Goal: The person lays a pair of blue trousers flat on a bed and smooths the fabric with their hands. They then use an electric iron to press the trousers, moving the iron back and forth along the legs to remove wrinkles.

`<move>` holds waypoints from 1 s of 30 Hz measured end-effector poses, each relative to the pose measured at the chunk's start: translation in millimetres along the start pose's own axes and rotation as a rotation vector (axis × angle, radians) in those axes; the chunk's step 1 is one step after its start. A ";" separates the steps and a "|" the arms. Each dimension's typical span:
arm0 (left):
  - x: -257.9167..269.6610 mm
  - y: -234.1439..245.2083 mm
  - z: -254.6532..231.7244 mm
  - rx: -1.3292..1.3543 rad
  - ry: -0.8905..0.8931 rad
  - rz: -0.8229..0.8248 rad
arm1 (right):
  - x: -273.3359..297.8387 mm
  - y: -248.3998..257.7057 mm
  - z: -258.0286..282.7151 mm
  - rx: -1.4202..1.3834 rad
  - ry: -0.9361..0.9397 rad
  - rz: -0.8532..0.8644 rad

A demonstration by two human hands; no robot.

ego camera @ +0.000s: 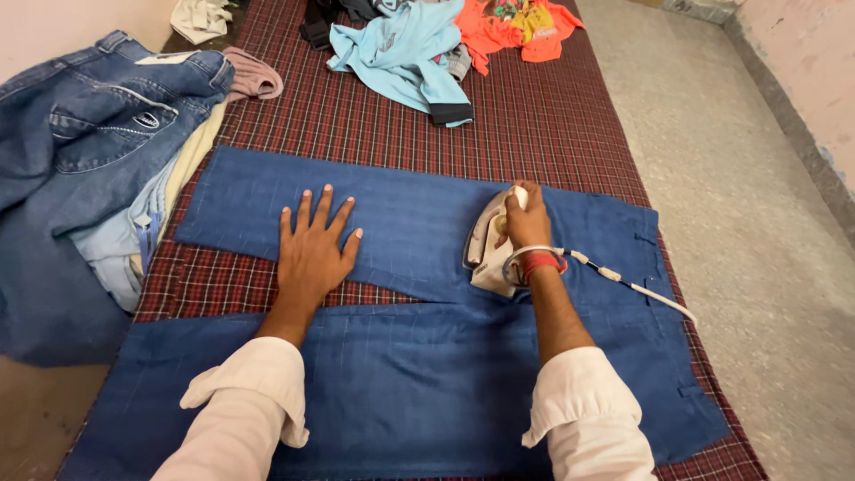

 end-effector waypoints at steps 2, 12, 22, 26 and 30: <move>1.7 2.4 -1.6 0.000 -0.005 -0.004 | -5.4 -2.8 4.7 0.005 -0.001 -0.010; -0.1 4.9 -3.6 -0.002 -0.019 -0.027 | -33.0 -11.9 -6.0 0.025 0.023 -0.034; 3.5 -2.3 -0.2 -0.023 -0.026 -0.045 | 11.7 -10.0 9.1 0.049 0.025 0.010; 3.4 -4.6 1.4 -0.029 -0.014 -0.016 | 27.9 -7.0 13.2 0.074 0.000 0.014; 2.0 -3.2 1.1 -0.022 -0.006 -0.006 | 34.8 -6.4 12.5 0.052 0.032 0.024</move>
Point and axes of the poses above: each hand's wrist, its own x-axis away from the middle knuckle, its own y-axis out of the back of the hand, z = x × y, the point moved 3 cm from there along -x, towards the middle knuckle, and after that the axes turned 8 degrees about -z, right-handed, at the moved point
